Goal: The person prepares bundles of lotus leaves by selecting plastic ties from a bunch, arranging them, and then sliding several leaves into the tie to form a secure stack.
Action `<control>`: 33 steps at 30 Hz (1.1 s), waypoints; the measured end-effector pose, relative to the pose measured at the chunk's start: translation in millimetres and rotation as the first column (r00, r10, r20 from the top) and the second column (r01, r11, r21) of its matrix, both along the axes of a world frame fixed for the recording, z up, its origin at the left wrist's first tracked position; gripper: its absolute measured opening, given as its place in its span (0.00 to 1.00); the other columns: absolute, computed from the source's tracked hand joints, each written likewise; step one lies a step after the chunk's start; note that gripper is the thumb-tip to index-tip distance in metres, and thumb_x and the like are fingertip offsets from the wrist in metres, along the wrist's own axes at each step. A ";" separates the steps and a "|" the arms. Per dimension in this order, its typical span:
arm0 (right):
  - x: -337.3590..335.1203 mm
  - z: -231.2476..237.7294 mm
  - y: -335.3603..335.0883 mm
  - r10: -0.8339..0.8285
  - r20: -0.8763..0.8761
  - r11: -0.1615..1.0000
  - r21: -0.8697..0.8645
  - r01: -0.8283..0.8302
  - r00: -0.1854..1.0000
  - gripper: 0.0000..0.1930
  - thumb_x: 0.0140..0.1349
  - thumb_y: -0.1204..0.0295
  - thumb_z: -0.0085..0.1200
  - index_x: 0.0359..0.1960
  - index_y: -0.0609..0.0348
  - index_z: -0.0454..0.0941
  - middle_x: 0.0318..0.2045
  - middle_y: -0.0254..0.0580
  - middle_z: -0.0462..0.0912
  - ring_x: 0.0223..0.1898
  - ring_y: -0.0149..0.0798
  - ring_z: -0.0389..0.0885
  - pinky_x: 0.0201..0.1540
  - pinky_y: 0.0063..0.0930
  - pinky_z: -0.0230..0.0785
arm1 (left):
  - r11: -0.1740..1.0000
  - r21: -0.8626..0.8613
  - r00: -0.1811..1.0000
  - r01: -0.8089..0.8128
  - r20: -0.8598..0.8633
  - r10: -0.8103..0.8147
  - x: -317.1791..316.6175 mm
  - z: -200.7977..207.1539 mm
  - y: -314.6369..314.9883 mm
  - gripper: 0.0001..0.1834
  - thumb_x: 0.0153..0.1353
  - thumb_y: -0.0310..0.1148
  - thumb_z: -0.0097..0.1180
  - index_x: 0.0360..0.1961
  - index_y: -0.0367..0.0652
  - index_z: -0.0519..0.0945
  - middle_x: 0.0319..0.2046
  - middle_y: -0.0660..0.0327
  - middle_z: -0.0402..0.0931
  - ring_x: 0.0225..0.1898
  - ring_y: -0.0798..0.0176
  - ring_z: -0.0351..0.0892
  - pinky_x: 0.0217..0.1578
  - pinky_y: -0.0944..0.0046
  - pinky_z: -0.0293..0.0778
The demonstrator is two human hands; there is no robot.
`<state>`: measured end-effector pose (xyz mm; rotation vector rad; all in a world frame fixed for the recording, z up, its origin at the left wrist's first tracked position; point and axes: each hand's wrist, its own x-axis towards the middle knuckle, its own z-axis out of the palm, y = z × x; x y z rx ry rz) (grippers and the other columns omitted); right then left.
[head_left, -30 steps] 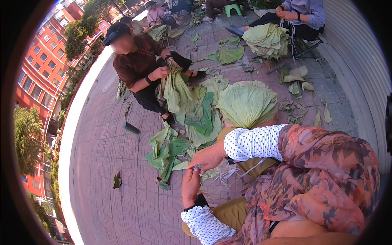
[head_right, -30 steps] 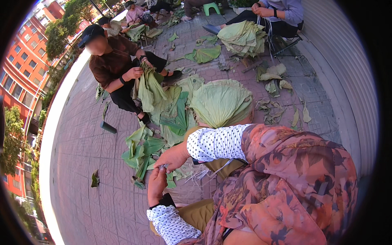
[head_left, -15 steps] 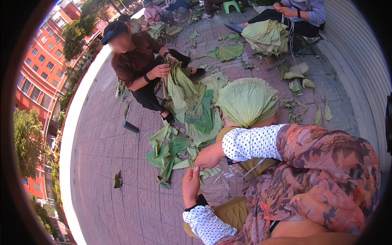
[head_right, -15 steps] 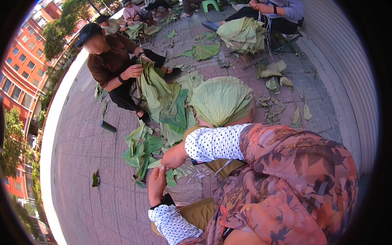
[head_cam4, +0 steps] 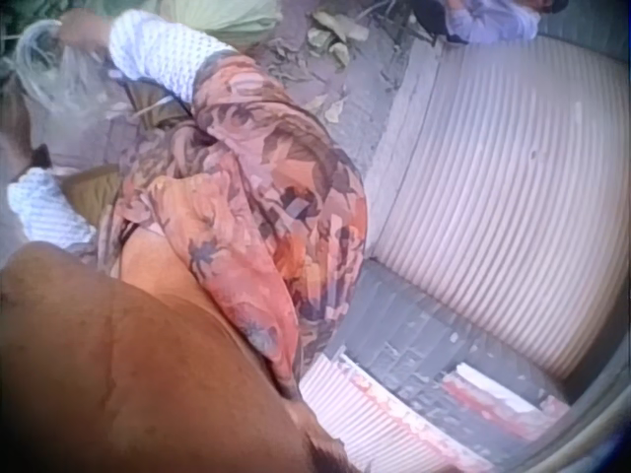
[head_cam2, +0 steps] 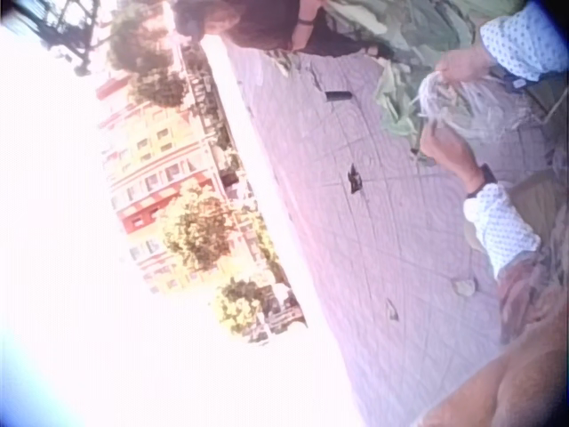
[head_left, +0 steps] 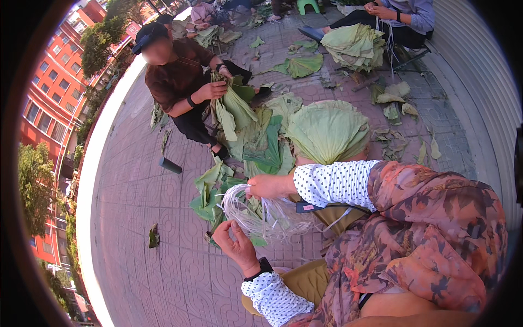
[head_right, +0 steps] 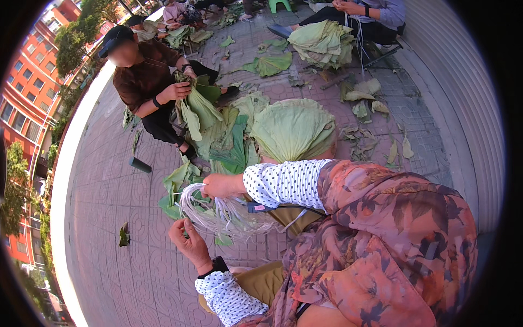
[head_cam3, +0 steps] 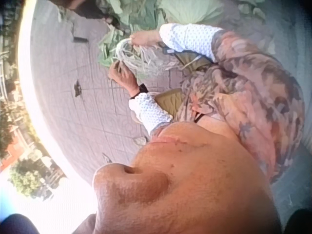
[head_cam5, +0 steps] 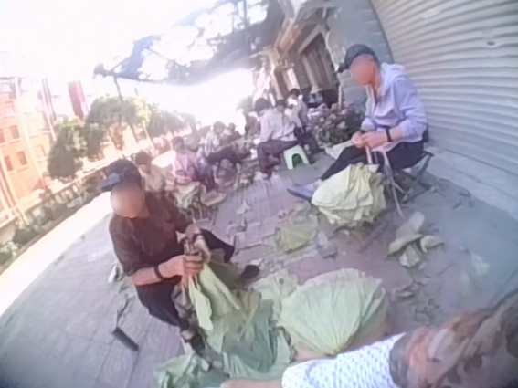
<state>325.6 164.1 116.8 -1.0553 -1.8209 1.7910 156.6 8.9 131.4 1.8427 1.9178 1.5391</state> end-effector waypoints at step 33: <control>15.7 39.1 -72.3 0.324 0.308 0.736 0.512 -0.443 0.895 0.39 0.66 0.67 0.52 0.73 0.69 0.46 0.49 0.60 0.82 0.48 0.59 0.82 0.48 0.46 0.75 | 0.941 -0.182 0.268 0.285 0.958 0.104 65.4 -12.2 1.2 0.18 0.76 0.38 0.42 0.55 0.34 0.72 0.52 0.55 0.77 0.54 0.58 0.77 0.57 0.59 0.72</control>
